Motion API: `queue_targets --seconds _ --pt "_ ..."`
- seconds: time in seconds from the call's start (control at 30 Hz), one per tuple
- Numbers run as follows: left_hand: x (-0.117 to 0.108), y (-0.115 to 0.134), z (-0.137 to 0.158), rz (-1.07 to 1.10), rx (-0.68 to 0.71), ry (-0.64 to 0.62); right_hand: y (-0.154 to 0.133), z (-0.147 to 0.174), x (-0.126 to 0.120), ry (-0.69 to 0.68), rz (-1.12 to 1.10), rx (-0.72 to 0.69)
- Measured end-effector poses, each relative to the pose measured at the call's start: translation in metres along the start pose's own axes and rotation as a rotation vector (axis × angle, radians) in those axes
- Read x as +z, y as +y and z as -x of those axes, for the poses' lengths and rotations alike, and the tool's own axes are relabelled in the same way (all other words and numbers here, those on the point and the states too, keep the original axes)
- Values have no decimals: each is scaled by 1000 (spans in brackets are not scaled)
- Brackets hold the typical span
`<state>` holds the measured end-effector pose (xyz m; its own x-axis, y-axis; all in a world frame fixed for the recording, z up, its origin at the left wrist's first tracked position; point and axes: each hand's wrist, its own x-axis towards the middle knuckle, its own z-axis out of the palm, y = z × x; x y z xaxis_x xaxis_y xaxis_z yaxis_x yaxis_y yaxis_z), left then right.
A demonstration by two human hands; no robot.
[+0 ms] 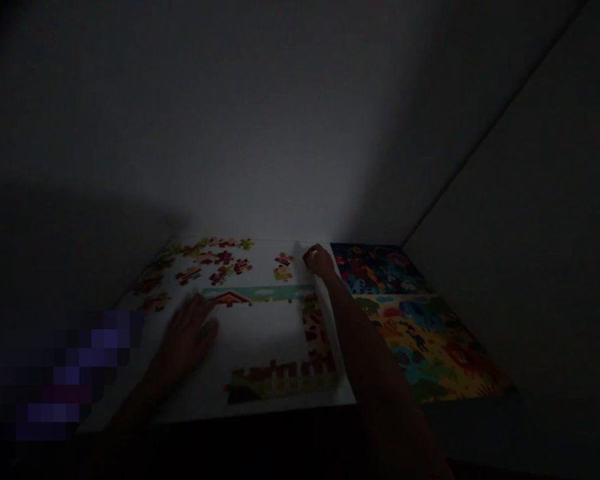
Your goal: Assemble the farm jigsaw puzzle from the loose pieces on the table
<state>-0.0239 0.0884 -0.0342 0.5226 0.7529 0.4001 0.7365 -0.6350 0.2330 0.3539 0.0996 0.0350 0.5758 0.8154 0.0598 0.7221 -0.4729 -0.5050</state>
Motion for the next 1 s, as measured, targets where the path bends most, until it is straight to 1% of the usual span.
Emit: queue_targets --seconds 0.03,0.1,0.17,0.23,0.3,0.4,0.47,0.5,0.57,0.67,0.73,0.8,0.87,0.97,1.0 --pt "0 3 -1 -18 -39 -9 1 8 -2 2 -17 -26" --pt "-1 8 -2 -45 -63 -65 3 30 -5 12 -83 -87" --pt "-3 12 -3 -44 -56 -101 3 63 -7 8 -260 -169" --pt "-5 15 -2 -15 -57 -106 -3 103 -8 -92 -485 -193" --pt "-8 16 -2 38 -78 -79 -15 145 -6 -251 -676 -174" --pt "-15 16 1 184 -92 2 -42 195 6 -419 -797 -127" --pt "-21 16 6 326 -48 31 -58 215 21 -483 -880 -63" --pt "-25 16 10 394 -11 22 -65 221 29 -510 -926 -21" --pt "-34 18 21 486 73 -42 -75 229 44 -536 -1016 58" --pt "-45 22 36 494 160 -174 -83 234 56 -530 -1100 114" --pt "-49 25 42 470 176 -229 -85 234 58 -523 -1108 116" --pt "-51 27 44 450 168 -251 -85 234 58 -538 -1087 84" --pt "-51 28 44 432 154 -259 -84 231 59 -561 -1068 18" --pt "-49 28 44 403 149 -237 -82 228 61 -583 -1029 -81" --pt "-48 27 44 395 150 -220 -81 227 60 -566 -1003 -116"
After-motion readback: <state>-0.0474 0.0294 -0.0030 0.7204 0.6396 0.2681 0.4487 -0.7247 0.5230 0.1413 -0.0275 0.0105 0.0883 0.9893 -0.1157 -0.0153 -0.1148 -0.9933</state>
